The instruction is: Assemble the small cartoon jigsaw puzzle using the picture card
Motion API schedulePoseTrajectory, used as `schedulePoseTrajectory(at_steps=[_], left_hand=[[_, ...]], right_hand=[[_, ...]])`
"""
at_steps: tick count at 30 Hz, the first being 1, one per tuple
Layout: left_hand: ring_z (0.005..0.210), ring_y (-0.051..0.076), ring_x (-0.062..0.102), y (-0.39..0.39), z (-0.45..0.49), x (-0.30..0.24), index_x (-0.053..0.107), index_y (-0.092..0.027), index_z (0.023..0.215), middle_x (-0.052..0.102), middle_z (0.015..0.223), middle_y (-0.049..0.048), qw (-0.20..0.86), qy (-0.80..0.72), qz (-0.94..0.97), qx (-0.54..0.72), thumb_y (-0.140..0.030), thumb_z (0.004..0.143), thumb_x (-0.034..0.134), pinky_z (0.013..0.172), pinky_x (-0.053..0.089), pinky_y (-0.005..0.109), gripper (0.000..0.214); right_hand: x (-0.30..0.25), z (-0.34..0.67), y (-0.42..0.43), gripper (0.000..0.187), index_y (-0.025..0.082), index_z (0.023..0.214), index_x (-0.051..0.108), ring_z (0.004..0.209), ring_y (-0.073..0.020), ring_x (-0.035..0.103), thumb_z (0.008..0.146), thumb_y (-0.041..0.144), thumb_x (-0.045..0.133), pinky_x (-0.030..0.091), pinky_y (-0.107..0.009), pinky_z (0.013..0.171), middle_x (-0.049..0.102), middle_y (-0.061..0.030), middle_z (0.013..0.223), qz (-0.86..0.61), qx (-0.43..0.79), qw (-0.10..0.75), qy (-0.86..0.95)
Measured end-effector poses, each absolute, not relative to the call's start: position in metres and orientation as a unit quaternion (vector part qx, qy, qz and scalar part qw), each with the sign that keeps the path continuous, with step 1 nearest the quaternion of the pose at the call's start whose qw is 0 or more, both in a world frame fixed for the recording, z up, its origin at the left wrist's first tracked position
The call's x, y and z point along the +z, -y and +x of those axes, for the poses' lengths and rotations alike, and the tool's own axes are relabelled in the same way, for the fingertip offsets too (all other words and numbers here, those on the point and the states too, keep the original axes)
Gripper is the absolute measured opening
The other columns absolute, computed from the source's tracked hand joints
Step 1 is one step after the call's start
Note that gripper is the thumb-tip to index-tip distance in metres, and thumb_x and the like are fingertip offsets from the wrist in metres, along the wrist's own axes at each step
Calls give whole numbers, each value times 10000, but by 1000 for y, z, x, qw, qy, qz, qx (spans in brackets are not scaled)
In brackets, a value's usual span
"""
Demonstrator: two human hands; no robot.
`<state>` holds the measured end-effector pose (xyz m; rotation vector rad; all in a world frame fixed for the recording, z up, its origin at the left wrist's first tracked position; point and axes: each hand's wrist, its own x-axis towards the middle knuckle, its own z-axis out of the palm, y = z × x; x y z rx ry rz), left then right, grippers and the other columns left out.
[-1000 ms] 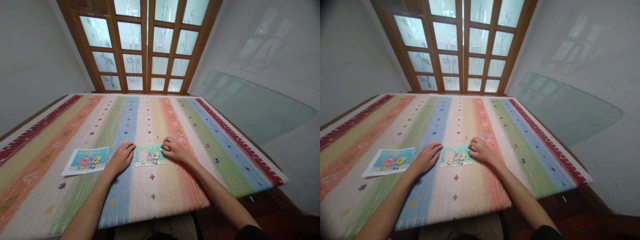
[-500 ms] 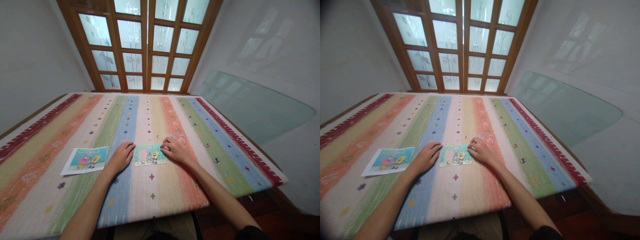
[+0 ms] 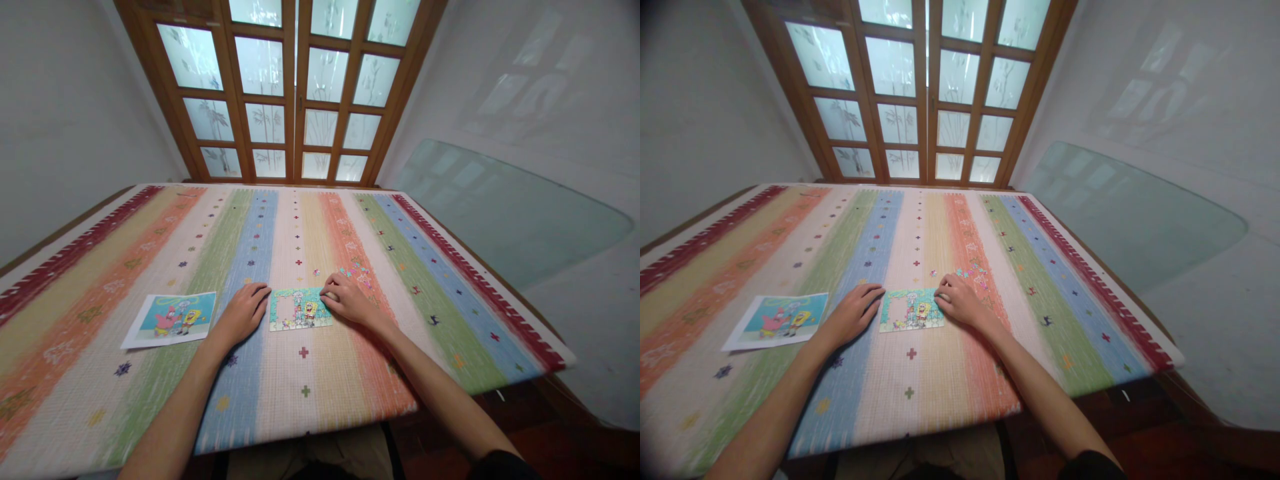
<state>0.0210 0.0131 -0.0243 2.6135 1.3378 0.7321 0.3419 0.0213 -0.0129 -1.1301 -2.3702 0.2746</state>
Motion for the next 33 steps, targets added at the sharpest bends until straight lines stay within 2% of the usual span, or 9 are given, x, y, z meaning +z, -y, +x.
schedulePoseTrajectory(at_steps=[12,22,33], left_hand=[[1138,273,609,-14,21,-25,658,-195,1221,652,1231,124,59,-441,862,243,-283,1015,407,1025,514,489,336],[1137,269,610,-15,21,-26,656,-195,1216,652,1226,123,58,-442,861,244,-288,1019,405,1026,511,480,333],[1155,274,605,-14,21,-26,646,-178,1216,647,1232,133,49,-444,863,235,-303,1032,372,1043,501,480,353]], right_hand=[[-6,336,-15,182,218,828,725,861,-228,535,935,204,578,434,-364,782,618,-92,917,-421,55,227,877],[-2,333,-20,134,223,992,754,926,-238,579,916,258,650,471,-375,817,639,-105,1004,-419,78,216,879],[1,330,-30,87,218,926,771,909,-226,589,901,205,689,474,-365,807,653,-91,961,-407,111,173,890]])
